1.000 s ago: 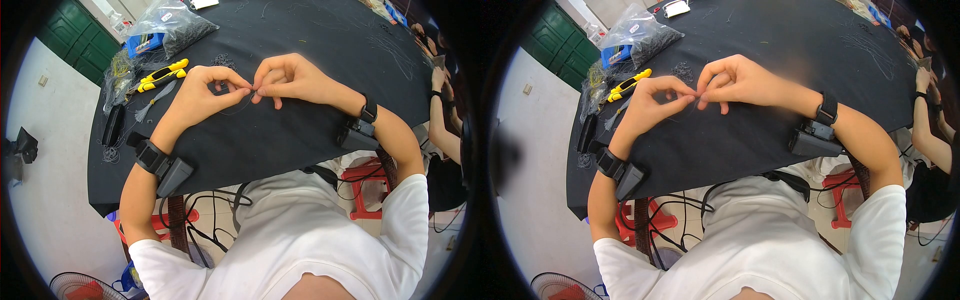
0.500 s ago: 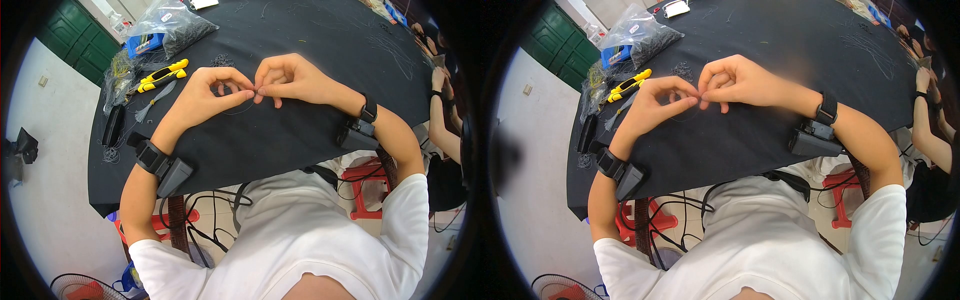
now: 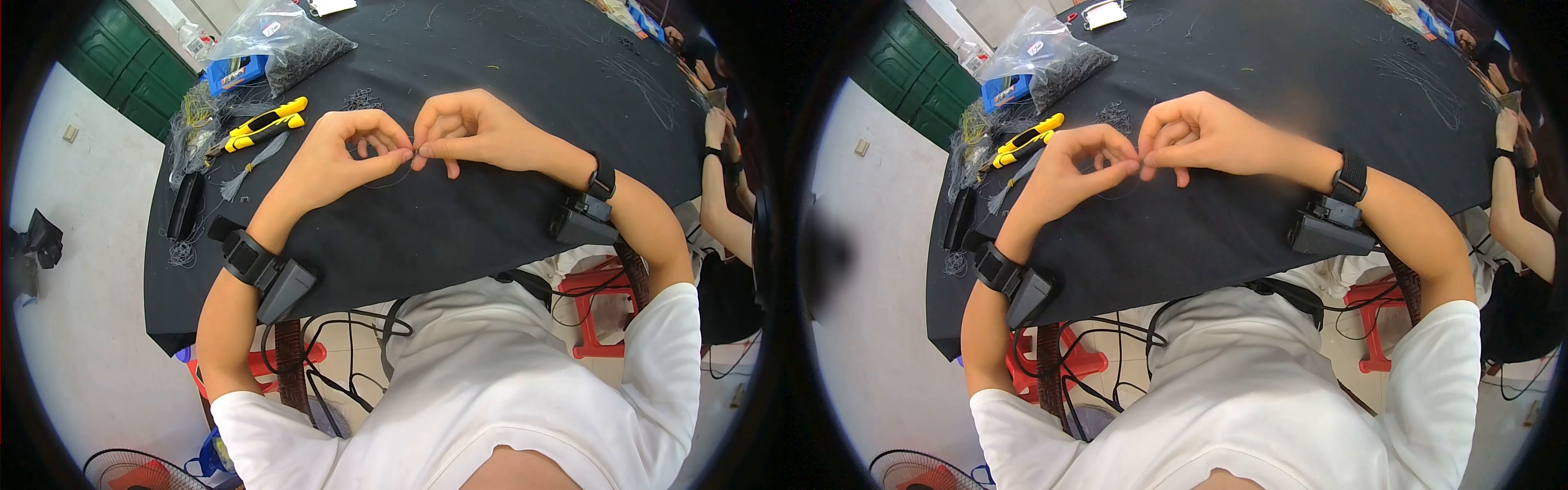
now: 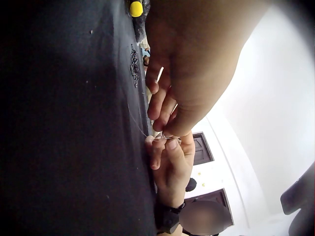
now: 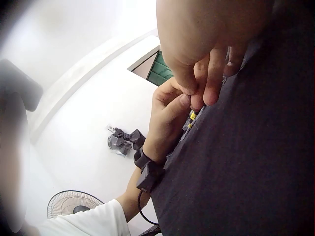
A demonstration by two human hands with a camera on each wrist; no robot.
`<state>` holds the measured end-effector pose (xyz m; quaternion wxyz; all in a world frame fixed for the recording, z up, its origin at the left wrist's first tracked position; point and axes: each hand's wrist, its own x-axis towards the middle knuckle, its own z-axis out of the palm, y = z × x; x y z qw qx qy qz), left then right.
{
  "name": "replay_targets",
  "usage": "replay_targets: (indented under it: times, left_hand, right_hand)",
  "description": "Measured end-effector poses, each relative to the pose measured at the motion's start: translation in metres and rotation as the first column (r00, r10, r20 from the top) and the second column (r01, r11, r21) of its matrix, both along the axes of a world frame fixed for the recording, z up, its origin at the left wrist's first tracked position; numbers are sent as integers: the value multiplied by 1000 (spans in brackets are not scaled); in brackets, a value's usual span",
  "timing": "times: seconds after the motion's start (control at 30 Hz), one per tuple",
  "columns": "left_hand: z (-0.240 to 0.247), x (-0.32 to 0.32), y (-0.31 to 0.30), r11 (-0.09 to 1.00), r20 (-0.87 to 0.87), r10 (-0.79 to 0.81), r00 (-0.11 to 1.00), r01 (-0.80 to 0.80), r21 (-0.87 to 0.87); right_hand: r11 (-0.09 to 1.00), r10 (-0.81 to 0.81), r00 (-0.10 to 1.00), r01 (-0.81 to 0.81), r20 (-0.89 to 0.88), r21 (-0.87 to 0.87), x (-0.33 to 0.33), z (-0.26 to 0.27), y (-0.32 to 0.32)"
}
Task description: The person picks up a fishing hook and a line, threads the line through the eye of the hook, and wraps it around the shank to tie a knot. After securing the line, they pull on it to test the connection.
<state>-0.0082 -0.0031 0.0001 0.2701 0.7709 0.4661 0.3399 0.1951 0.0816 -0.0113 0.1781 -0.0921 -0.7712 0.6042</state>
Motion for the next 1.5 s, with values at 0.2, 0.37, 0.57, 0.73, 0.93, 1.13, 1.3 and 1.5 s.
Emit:
replay_targets:
  times: [0.2, 0.37, 0.57, 0.73, 0.93, 1.13, 1.3, 1.5]
  left_hand:
    - [2, 1, -1, 997, 78, 6, 997, 0, -75]
    - [-3, -1, 1, 998, 126, 7, 992, 1, -62]
    - [-2, -2, 1, 997, 122, 6, 993, 4, -83]
    - [0, -1, 1, 996, 99, 18, 995, -9, -90]
    - [0, -1, 1, 997, 107, 22, 994, -14, -76]
    - [-3, -1, 2, 999, 127, 33, 991, -28, -45]
    - [1, 0, 1, 999, 72, 48, 996, -47, -23]
    - [2, 2, 1, 998, 57, 57, 997, -57, 13]
  right_hand:
    - [999, -36, 999, 36, -25, 1, -1, -1, 1]
    - [1000, -15, 999, 15, -46, 9, 0, -2, 3]
    - [999, -34, 999, 34, -42, -6, -1, -4, 4]
    - [998, -44, 997, 47, -69, 42, -2, -5, 4]
    - [998, -53, 997, 55, -57, 29, -1, -4, 4]
    - [997, -73, 996, 73, -49, 10, 0, -1, 2]
    - [998, -66, 997, 66, -42, 3, 0, -1, 3]
    - [998, -68, 997, 68, -40, 9, 0, -1, 2]
